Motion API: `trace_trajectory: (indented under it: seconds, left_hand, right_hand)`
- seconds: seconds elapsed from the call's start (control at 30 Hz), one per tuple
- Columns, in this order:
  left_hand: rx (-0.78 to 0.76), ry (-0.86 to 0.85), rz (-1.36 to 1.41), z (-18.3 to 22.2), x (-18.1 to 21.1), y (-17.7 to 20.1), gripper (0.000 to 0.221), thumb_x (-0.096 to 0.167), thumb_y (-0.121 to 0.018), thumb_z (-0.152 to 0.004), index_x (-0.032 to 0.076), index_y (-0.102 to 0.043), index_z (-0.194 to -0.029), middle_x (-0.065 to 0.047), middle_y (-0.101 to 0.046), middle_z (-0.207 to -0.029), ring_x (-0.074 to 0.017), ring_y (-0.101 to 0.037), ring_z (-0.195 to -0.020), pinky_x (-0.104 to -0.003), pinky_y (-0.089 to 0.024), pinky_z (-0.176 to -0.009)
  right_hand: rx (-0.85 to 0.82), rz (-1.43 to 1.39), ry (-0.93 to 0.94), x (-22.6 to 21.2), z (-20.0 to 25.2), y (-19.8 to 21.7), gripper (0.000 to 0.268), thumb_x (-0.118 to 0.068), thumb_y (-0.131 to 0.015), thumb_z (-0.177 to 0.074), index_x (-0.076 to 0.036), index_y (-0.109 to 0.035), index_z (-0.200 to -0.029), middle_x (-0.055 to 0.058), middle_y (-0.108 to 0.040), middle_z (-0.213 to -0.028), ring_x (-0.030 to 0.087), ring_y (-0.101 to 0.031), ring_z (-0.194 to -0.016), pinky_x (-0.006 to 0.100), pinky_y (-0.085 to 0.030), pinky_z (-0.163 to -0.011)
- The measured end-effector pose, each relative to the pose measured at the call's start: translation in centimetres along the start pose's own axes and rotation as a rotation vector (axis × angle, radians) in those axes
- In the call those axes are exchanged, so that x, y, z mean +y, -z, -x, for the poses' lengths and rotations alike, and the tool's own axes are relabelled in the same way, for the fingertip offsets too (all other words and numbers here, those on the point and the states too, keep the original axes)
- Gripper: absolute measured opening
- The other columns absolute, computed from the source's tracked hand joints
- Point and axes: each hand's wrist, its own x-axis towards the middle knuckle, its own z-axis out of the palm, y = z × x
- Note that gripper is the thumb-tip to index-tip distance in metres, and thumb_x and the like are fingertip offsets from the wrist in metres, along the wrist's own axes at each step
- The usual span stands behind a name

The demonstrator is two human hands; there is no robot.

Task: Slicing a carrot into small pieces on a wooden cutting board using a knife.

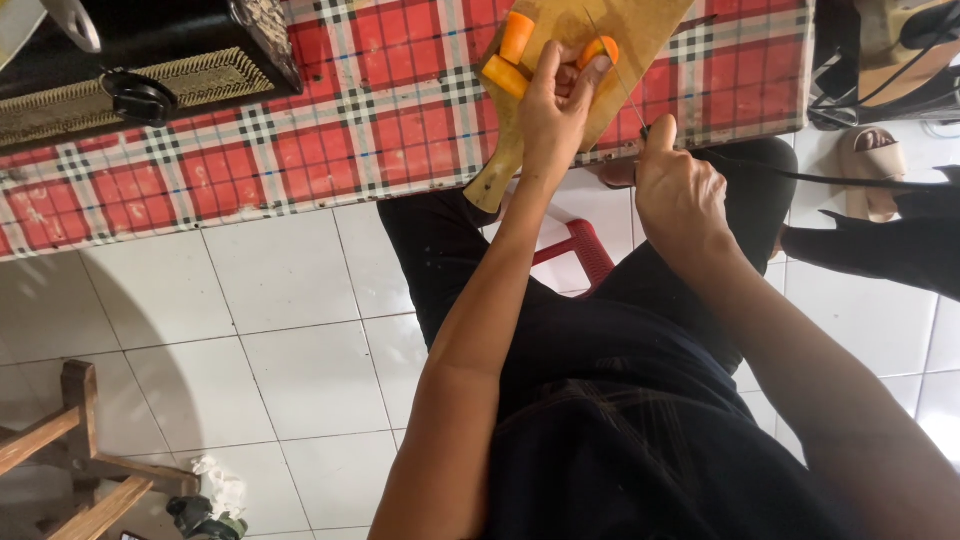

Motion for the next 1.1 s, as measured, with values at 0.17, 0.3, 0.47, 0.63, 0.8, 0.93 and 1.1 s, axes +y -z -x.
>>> trace_trajectory:
  seconds: [0.17, 0.3, 0.47, 0.63, 0.8, 0.93, 1.1]
  left_hand:
    - [-0.023, 0.059, 0.046, 0.0, 0.6, 0.1, 0.027, 0.044, -0.064, -0.091, 0.017, -0.058, -0.094, 0.008, -0.047, -0.073, -0.0049, -0.043, -0.066, -0.021, -0.044, -0.06]
    - [-0.047, 0.07, 0.009, -0.1, 0.2, 0.1, 0.03, 0.047, -0.061, -0.092, 0.018, -0.054, -0.095, 0.006, -0.048, -0.076, -0.0062, -0.046, -0.068, -0.023, -0.045, -0.061]
    - [-0.014, -0.029, 0.017, -0.2, -0.5, -0.2, 0.036, 0.049, -0.063, -0.09, 0.017, -0.052, -0.102, 0.006, -0.052, -0.076, -0.0062, -0.05, -0.068, -0.022, -0.047, -0.059]
    - [-0.014, -0.056, -0.007, -0.2, -0.1, 0.0, 0.038, 0.055, -0.059, -0.089, 0.019, -0.049, -0.097, 0.007, -0.049, -0.074, -0.0062, -0.047, -0.067, -0.024, -0.046, -0.06]
    - [-0.027, -0.038, -0.025, -0.3, 0.1, 0.0, 0.041, 0.059, -0.056, -0.088, 0.019, -0.047, -0.095, 0.005, -0.049, -0.074, -0.008, -0.049, -0.069, -0.025, -0.049, -0.063]
    - [-0.01, -0.033, -0.043, -0.3, 0.2, 0.1, 0.036, 0.052, -0.06, -0.09, 0.019, -0.046, -0.094, 0.006, -0.05, -0.073, -0.0085, -0.05, -0.068, -0.027, -0.049, -0.064]
    - [-0.035, -0.079, -0.077, -0.8, -0.5, -0.3, 0.045, 0.061, -0.057, -0.087, 0.018, -0.047, -0.097, 0.004, -0.058, -0.081, -0.0116, -0.057, -0.072, -0.031, -0.051, -0.065]
  right_hand:
    - [-0.036, -0.051, -0.025, -0.8, 0.3, 1.4, 0.007, -0.006, -0.033, -0.109, -0.007, -0.034, -0.102, 0.007, -0.045, -0.051, 0.033, -0.048, -0.039, 0.051, -0.044, -0.047]
    - [-0.006, 0.082, 0.012, -0.7, -0.2, 2.0, 0.025, -0.025, -0.041, -0.121, -0.006, -0.037, -0.106, 0.006, -0.05, -0.051, 0.031, -0.057, -0.038, 0.047, -0.046, -0.036]
    - [-0.249, -0.008, -0.104, -2.6, -0.5, 6.1, 0.02, -0.02, -0.035, -0.121, -0.002, -0.037, -0.111, 0.018, -0.059, -0.062, 0.042, -0.063, -0.052, 0.058, -0.052, -0.051]
    - [-0.299, 0.038, -0.129, -3.0, -0.8, 6.9, 0.01, -0.011, -0.032, -0.113, -0.002, -0.037, -0.114, 0.019, -0.062, -0.07, 0.043, -0.065, -0.061, 0.058, -0.052, -0.055]
    - [-0.215, 0.086, -0.072, -2.0, -0.8, 6.0, 0.013, -0.012, -0.032, -0.114, -0.002, -0.04, -0.117, 0.016, -0.059, -0.061, 0.041, -0.063, -0.05, 0.055, -0.051, -0.045]
    - [-0.205, 0.079, -0.083, -1.9, -0.8, 5.2, 0.011, -0.013, -0.03, -0.112, -0.004, -0.037, -0.113, 0.015, -0.061, -0.066, 0.044, -0.066, -0.057, 0.059, -0.053, -0.053]
    - [-0.249, 0.01, -0.194, -2.1, -1.1, 5.3, 0.022, -0.027, -0.031, -0.114, -0.006, -0.036, -0.118, 0.023, -0.07, -0.084, 0.053, -0.07, -0.077, 0.066, -0.053, -0.067]
